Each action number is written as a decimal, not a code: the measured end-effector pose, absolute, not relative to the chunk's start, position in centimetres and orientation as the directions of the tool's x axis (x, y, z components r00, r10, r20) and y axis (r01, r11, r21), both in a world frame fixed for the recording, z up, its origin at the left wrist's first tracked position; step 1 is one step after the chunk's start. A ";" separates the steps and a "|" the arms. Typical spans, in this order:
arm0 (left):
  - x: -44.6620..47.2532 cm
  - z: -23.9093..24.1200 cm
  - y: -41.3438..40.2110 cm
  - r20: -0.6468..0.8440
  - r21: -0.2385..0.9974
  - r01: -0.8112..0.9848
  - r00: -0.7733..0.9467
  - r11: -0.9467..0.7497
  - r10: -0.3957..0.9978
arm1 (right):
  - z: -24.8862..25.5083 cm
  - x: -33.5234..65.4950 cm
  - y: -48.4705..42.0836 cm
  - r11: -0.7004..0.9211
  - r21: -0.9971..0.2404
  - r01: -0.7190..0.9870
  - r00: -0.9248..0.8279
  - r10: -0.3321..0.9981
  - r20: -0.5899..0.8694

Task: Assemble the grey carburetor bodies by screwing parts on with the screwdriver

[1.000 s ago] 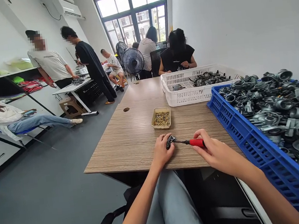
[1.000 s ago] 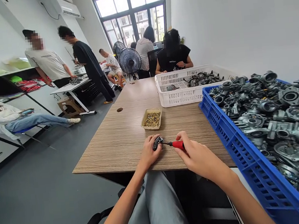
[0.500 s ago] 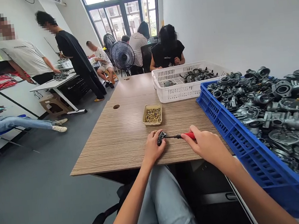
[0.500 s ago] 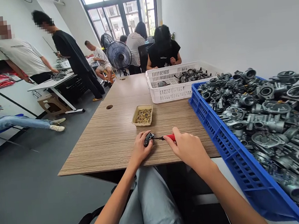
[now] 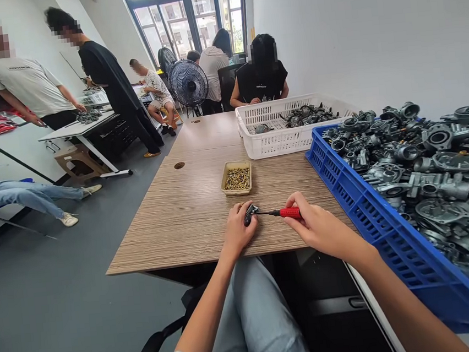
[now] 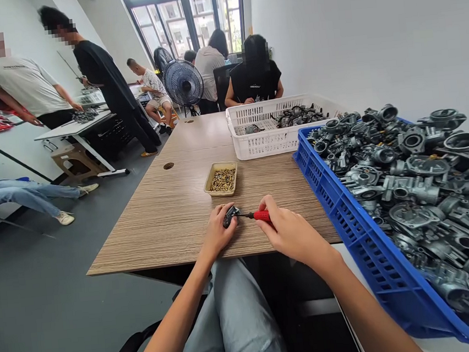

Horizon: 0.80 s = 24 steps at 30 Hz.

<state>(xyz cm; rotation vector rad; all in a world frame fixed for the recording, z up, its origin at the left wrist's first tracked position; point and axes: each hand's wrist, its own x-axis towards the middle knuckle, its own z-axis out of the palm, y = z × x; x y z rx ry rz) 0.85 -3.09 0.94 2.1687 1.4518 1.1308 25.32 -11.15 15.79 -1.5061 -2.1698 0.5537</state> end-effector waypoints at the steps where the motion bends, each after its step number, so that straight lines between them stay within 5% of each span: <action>1: 0.8 1.0 -3.1 0.442 0.621 0.644 0.183 -0.447 0.878 | 15.8 25.2 -11.1 0.310 -0.548 0.777 -0.294 0.948 0.120; 8: 0.8 0.9 -3.1 0.443 0.626 0.640 0.179 -0.446 0.878 | 15.4 24.4 -10.5 0.138 -0.342 0.930 -0.109 0.989 0.101; 17: 0.8 1.0 -3.1 0.436 0.630 0.639 0.179 -0.441 0.882 | 15.4 25.4 -11.0 0.365 -0.613 0.701 -0.357 0.923 0.141; 24: 0.9 1.1 -3.2 0.443 0.626 0.639 0.181 -0.447 0.878 | 15.2 25.0 -10.8 0.315 -0.551 0.773 -0.271 0.949 0.163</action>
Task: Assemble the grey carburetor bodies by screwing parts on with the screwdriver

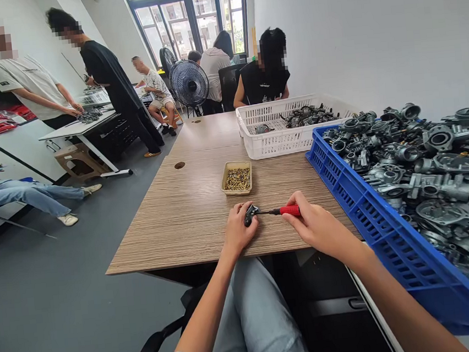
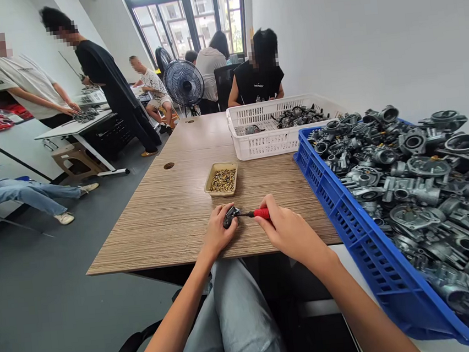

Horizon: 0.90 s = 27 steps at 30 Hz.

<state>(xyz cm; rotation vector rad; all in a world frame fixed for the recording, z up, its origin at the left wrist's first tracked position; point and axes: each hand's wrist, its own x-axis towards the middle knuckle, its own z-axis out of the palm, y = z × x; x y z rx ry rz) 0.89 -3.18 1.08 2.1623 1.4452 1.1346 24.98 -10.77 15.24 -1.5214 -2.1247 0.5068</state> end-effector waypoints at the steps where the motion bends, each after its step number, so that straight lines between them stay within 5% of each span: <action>1: 0.9 1.1 -3.2 0.443 0.626 0.639 0.180 -0.446 0.878 | 15.3 24.8 -10.7 0.278 -0.506 0.816 -0.232 0.961 0.153; 7: 0.8 1.1 -3.2 0.430 0.632 0.642 0.176 -0.435 0.885 | 15.5 24.3 -10.7 0.164 -0.308 0.937 -0.131 0.983 0.127; 14: 0.8 1.0 -3.1 0.422 0.628 0.648 0.181 -0.430 0.888 | 15.9 25.0 -11.2 0.313 -0.585 0.748 -0.303 0.946 0.117; 17: 0.8 1.0 -3.0 0.424 0.627 0.648 0.183 -0.433 0.887 | 15.9 25.1 -11.4 0.343 -0.600 0.723 -0.338 0.933 0.126; 27: 0.8 0.9 -3.1 0.427 0.628 0.648 0.175 -0.430 0.887 | 15.2 23.9 -10.8 0.192 -0.318 0.929 -0.162 0.980 0.119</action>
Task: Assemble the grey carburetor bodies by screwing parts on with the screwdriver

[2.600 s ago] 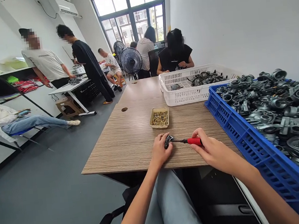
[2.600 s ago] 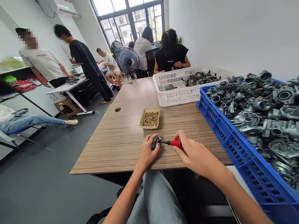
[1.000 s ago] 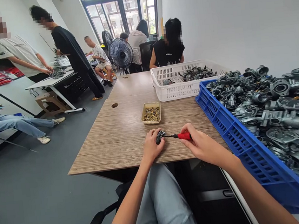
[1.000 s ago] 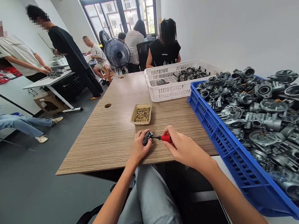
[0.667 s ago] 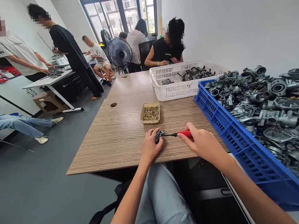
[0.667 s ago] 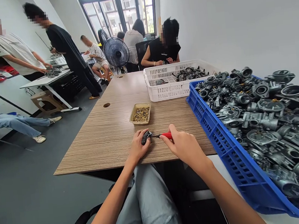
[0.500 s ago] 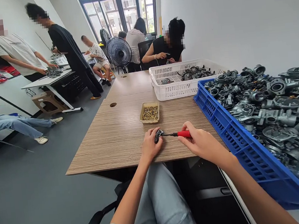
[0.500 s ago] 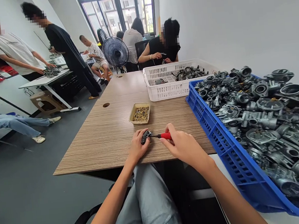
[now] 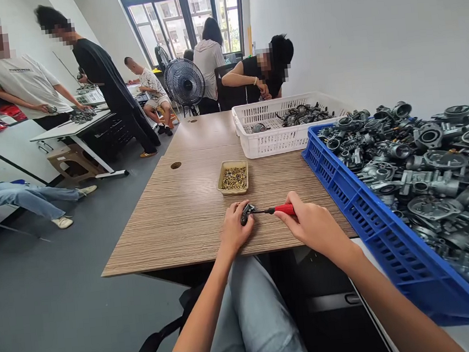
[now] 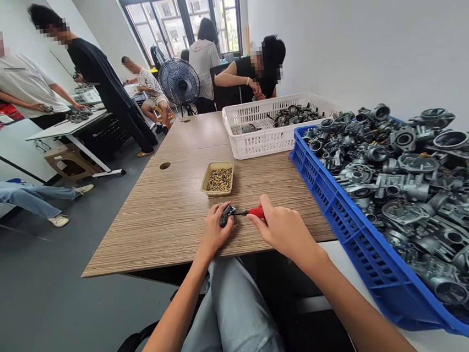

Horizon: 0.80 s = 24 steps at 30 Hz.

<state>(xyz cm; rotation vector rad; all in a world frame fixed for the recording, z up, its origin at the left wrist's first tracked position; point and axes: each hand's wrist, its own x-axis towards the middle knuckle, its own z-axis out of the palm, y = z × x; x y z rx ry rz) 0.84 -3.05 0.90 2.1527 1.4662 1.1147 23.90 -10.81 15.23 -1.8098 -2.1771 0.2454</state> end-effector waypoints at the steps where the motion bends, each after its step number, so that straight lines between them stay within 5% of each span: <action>1: 0.8 0.9 -3.1 0.429 0.629 0.647 0.175 -0.431 0.886 | 15.2 23.8 -10.8 0.181 -0.300 0.937 -0.151 0.981 0.121; 4: 0.9 0.9 -3.1 0.432 0.632 0.641 0.175 -0.435 0.885 | 15.3 24.0 -10.8 0.172 -0.311 0.934 -0.137 0.982 0.131; 12: 0.9 1.0 -3.1 0.436 0.625 0.645 0.179 -0.440 0.882 | 15.7 25.0 -11.2 0.349 -0.598 0.721 -0.330 0.933 0.146; 24: 0.8 0.9 -3.1 0.442 0.623 0.650 0.169 -0.436 0.881 | 15.0 23.5 -10.6 0.159 -0.245 0.956 -0.124 0.981 0.153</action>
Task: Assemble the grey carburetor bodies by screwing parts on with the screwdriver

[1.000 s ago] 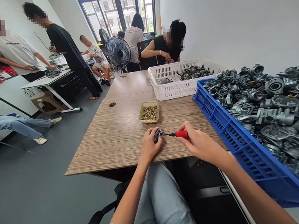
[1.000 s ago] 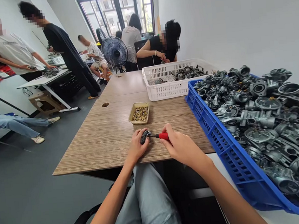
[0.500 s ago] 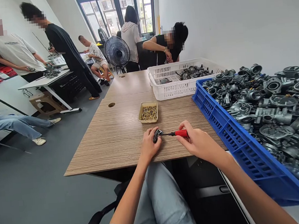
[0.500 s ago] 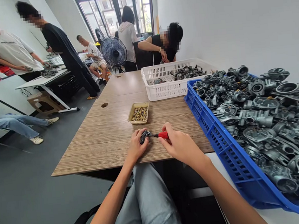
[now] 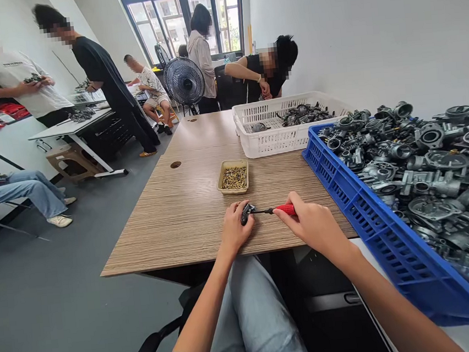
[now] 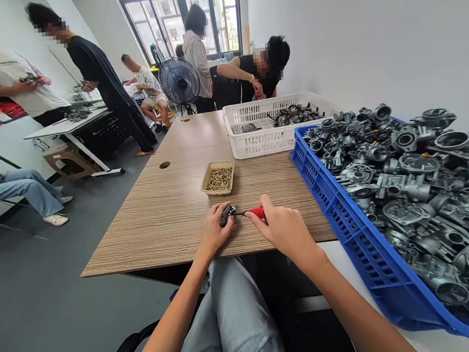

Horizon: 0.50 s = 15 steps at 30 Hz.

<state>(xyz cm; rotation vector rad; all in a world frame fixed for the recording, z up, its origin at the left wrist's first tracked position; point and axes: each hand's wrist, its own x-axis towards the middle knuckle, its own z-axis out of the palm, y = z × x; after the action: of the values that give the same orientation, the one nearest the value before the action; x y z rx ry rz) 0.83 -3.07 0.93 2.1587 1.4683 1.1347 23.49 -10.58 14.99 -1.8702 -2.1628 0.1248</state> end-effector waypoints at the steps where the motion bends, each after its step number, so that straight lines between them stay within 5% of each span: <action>1: 0.8 0.9 -3.1 0.441 0.624 0.649 0.168 -0.436 0.882 | 15.0 23.5 -10.6 0.156 -0.254 0.955 -0.120 0.981 0.153; 8: 0.8 0.9 -3.0 0.443 0.629 0.648 0.155 -0.430 0.883 | 15.4 24.7 -11.1 0.354 -0.570 0.741 -0.320 0.933 0.164; 15: 0.7 0.7 -2.9 0.442 0.626 0.650 0.158 -0.430 0.883 | 15.2 24.3 -10.9 0.280 -0.452 0.847 -0.241 0.960 0.143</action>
<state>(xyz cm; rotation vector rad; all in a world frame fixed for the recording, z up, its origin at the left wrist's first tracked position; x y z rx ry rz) 0.73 -2.94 0.72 2.1491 1.4779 1.1420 24.33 -10.92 15.19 -1.6302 -2.1677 0.3966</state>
